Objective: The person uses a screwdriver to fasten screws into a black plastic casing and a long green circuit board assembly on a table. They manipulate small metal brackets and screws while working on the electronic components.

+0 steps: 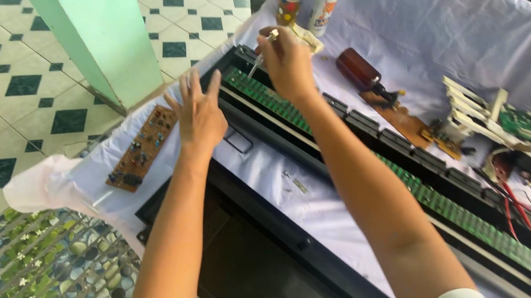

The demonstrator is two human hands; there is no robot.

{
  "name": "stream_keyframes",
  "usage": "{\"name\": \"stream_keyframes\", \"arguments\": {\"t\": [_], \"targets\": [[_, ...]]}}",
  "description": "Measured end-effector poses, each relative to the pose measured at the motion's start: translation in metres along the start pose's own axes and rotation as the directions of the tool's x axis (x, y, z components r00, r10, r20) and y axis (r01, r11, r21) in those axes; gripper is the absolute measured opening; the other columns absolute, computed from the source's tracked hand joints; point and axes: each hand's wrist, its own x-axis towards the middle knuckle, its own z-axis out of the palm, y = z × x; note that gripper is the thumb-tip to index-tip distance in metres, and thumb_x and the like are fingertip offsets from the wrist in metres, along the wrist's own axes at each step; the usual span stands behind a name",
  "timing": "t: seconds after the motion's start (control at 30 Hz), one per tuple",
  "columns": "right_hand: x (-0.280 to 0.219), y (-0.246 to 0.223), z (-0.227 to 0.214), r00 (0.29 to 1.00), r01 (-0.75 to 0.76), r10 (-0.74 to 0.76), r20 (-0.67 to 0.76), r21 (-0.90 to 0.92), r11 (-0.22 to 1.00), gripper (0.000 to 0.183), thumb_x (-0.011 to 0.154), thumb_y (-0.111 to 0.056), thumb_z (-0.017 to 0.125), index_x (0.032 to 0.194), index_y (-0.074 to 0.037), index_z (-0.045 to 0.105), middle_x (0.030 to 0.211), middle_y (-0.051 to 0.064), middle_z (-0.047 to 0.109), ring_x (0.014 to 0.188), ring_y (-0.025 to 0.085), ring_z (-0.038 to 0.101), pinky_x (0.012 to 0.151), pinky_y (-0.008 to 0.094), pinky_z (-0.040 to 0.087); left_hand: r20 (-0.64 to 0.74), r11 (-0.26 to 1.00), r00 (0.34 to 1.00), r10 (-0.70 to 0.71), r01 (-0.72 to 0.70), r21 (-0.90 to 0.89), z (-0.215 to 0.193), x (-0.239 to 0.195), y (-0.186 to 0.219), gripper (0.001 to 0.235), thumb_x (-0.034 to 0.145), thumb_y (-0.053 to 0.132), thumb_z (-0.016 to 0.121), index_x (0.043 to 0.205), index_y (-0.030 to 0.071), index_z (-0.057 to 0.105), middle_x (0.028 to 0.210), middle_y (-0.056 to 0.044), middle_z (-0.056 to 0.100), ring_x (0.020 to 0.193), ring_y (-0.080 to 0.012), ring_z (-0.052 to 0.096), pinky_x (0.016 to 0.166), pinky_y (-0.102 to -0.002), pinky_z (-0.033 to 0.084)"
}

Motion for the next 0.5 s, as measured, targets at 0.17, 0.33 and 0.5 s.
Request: {"name": "stream_keyframes", "arguments": {"t": [0.17,0.33,0.5], "targets": [[0.017,0.01,0.038,0.999,0.053,-0.053,-0.001,0.058,0.997,0.024,0.107,-0.026,0.056,0.119,-0.006,0.061,0.079,0.006,0.077,0.065,0.011,0.07,0.059,0.026,0.053,0.264,0.993,0.964,-0.026,-0.005,0.116,0.034,0.036,-0.005,0.075,0.079,0.003,0.068,0.146,0.027,0.045,0.165,-0.02,0.022,0.152,-0.0507,0.013,0.109,-0.088,0.006],[0.028,0.026,0.047,0.992,0.108,-0.105,-0.068,0.038,0.993,0.022,0.107,-0.027,0.056,0.118,-0.008,0.061,0.081,0.003,0.078,0.063,0.009,0.068,0.06,0.026,0.053,0.136,0.994,0.99,0.021,-0.036,0.108,0.061,0.045,0.001,0.046,0.079,-0.001,0.062,0.124,0.008,0.054,0.137,-0.012,0.045,0.139,-0.039,0.037,0.105,-0.087,0.024],[0.024,0.051,0.056,0.981,0.167,-0.162,-0.105,0.032,0.986,0.022,0.111,-0.02,0.052,0.123,-0.002,0.058,0.088,0.013,0.078,0.071,0.014,0.076,0.057,0.023,0.058,0.095,0.996,0.994,-0.054,0.061,-0.07,0.057,0.044,0.001,0.085,0.087,-0.001,0.063,0.157,-0.002,0.015,0.141,-0.013,0.057,0.125,-0.0339,0.058,0.103,-0.08,0.034]]}}
